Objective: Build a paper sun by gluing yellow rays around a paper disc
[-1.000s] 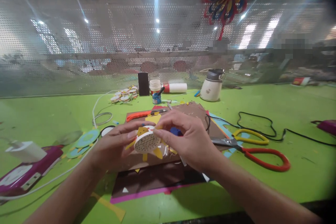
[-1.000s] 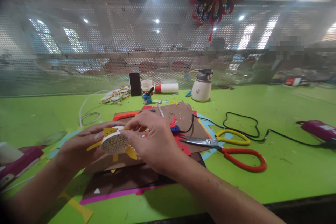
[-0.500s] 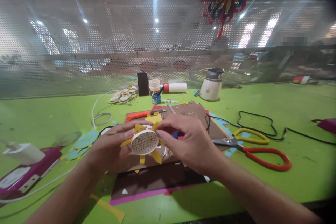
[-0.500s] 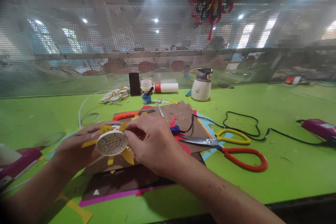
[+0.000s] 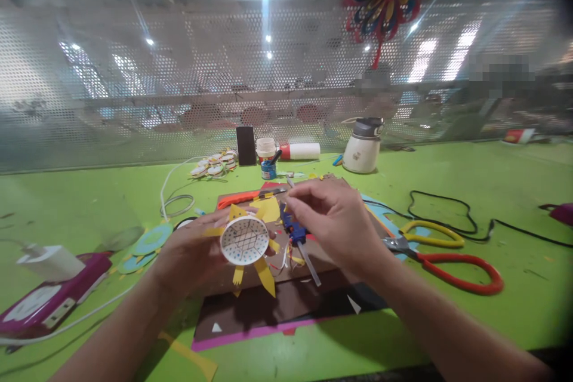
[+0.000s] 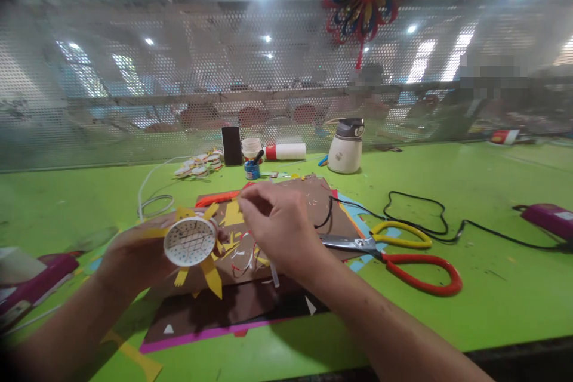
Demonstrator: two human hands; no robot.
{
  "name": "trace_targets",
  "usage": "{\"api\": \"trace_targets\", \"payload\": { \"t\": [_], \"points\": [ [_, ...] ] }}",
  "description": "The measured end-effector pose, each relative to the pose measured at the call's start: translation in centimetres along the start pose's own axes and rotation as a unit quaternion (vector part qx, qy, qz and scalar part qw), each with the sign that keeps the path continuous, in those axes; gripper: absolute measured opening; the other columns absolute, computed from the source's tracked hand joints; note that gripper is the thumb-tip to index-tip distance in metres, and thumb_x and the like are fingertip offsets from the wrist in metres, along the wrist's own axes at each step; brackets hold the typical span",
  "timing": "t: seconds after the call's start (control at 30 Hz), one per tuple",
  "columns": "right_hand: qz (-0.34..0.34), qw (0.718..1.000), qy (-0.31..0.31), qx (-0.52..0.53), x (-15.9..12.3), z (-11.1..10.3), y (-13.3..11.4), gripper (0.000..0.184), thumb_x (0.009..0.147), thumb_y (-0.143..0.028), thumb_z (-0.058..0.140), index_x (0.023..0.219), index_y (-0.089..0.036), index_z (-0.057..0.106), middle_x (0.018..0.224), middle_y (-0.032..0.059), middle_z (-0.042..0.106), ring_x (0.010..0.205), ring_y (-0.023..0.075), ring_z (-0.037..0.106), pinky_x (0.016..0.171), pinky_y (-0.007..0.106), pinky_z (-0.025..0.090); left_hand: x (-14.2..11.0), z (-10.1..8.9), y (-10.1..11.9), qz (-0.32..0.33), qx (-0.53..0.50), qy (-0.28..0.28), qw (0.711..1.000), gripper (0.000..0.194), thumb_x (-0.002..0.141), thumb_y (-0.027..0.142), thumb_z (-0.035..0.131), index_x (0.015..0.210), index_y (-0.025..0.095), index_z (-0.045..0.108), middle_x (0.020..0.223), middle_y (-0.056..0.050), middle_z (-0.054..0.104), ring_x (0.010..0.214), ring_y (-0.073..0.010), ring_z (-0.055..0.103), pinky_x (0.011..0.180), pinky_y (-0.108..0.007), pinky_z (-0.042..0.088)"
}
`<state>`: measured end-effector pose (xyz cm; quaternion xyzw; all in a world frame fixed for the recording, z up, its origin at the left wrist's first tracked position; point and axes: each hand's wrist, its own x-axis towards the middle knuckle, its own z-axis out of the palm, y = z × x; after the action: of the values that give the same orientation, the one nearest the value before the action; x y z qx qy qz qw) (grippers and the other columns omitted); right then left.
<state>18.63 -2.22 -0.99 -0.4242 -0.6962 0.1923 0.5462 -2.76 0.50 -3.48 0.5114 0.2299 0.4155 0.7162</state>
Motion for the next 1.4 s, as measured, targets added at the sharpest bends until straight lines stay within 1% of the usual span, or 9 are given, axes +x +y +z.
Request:
{"api": "trace_targets", "payload": {
  "t": [0.2, 0.33, 0.43, 0.53, 0.67, 0.8, 0.93, 1.2, 1.4],
  "points": [
    [0.07, 0.995, 0.033, -0.066, 1.7, -0.4, 2.6, 0.017, 0.08, -0.022, 0.055, 0.071, -0.013, 0.066, 0.063, 0.0038, 0.064, 0.059, 0.0137, 0.057, 0.058, 0.027, 0.044, 0.1, 0.4, 0.0, -0.019, -0.017, -0.021, 0.999, 0.028, 0.072, 0.034, 0.066, 0.091, 0.015, 0.075, 0.087, -0.012, 0.074, 0.08, -0.0277, 0.069, 0.078, -0.041, 0.052],
    [0.089, 0.983, 0.001, -0.161, 2.3, -0.5, 4.8, 0.031, 0.073, -0.023, 0.059, 0.043, -0.016, 0.054, 0.045, -0.0001, 0.051, 0.049, 0.0122, 0.047, 0.053, 0.027, 0.038, 0.2, 0.1, -0.3, -0.004, -0.012, -0.03, 0.999, 0.028, 0.072, 0.033, 0.064, 0.088, 0.013, 0.076, 0.084, -0.013, 0.074, 0.079, -0.0296, 0.069, 0.082, -0.045, 0.051],
    [0.085, 0.983, -0.011, -0.161, 2.7, -0.7, 5.8, 0.008, 0.063, -0.013, 0.063, 0.058, -0.017, 0.067, 0.061, 0.0023, 0.064, 0.059, 0.0151, 0.055, 0.059, 0.028, 0.041, 0.4, -0.2, -0.5, -0.009, 0.001, 0.002, 1.0, 0.029, 0.074, 0.033, 0.06, 0.081, 0.01, 0.076, 0.079, -0.015, 0.074, 0.077, -0.0299, 0.069, 0.079, -0.043, 0.052],
    [0.093, 0.987, -0.009, -0.134, 2.7, -0.6, 5.6, 0.016, 0.067, -0.016, 0.064, 0.079, -0.016, 0.073, 0.078, 0.0059, 0.071, 0.071, 0.0184, 0.061, 0.066, 0.03, 0.046, 0.5, 0.1, -0.6, -0.03, 0.009, 0.034, 0.999, 0.029, 0.077, 0.029, 0.056, 0.078, 0.007, 0.075, 0.079, -0.017, 0.074, 0.074, -0.028, 0.069, 0.07, -0.037, 0.053],
    [0.114, 0.992, -0.024, -0.044, 2.1, 0.0, 3.8, 0.026, 0.082, -0.035, 0.056, 0.081, -0.014, 0.072, 0.075, 0.0063, 0.07, 0.069, 0.0157, 0.062, 0.067, 0.029, 0.049, 0.7, 0.9, -0.9, -0.064, 0.011, 0.041, 0.997, 0.027, 0.079, 0.025, 0.055, 0.077, 0.007, 0.075, 0.076, -0.015, 0.074, 0.07, -0.0249, 0.068, 0.069, -0.034, 0.053],
    [0.12, 0.98, -0.098, 0.128, 1.4, 0.7, 2.3, 0.023, 0.081, -0.035, 0.061, 0.076, -0.014, 0.07, 0.077, 0.0057, 0.07, 0.07, 0.0136, 0.061, 0.07, 0.029, 0.049, 0.9, 1.3, -1.5, -0.091, -0.01, 0.008, 0.996, 0.022, 0.078, 0.023, 0.057, 0.083, 0.011, 0.074, 0.082, -0.011, 0.076, 0.074, -0.0236, 0.069, 0.072, -0.034, 0.053],
    [0.138, 0.965, -0.173, 0.143, 1.0, 1.2, 1.9, 0.014, 0.073, -0.028, 0.07, 0.069, -0.014, 0.07, 0.068, 0.0016, 0.066, 0.063, 0.0112, 0.056, 0.065, 0.028, 0.045, 1.2, 1.3, -2.3, -0.118, -0.049, -0.039, 0.991, 0.021, 0.077, 0.023, 0.06, 0.086, 0.011, 0.074, 0.085, -0.01, 0.075, 0.08, -0.0231, 0.069, 0.076, -0.033, 0.053],
    [0.182, 0.945, -0.143, 0.231, 1.1, 1.4, 1.9, 0.013, 0.072, -0.017, 0.069, 0.06, -0.013, 0.063, 0.06, -0.0016, 0.06, 0.058, 0.0092, 0.053, 0.063, 0.026, 0.043, 1.4, 0.4, -3.1, -0.12, -0.075, -0.094, 0.986, 0.025, 0.083, 0.023, 0.053, 0.09, 0.009, 0.073, 0.091, -0.014, 0.074, 0.081, -0.026, 0.069, 0.076, -0.036, 0.053],
    [0.204, 0.943, -0.115, 0.235, 1.2, 1.7, 2.4, 0.013, 0.073, -0.017, 0.069, 0.061, -0.012, 0.064, 0.058, -0.0017, 0.059, 0.056, 0.0086, 0.052, 0.06, 0.024, 0.041, 1.5, 0.9, -2.9, -0.121, -0.074, -0.086, 0.986, 0.024, 0.082, 0.019, 0.054, 0.087, 0.006, 0.073, 0.083, -0.016, 0.074, 0.073, -0.026, 0.069, 0.071, -0.035, 0.054]
  ]
}}
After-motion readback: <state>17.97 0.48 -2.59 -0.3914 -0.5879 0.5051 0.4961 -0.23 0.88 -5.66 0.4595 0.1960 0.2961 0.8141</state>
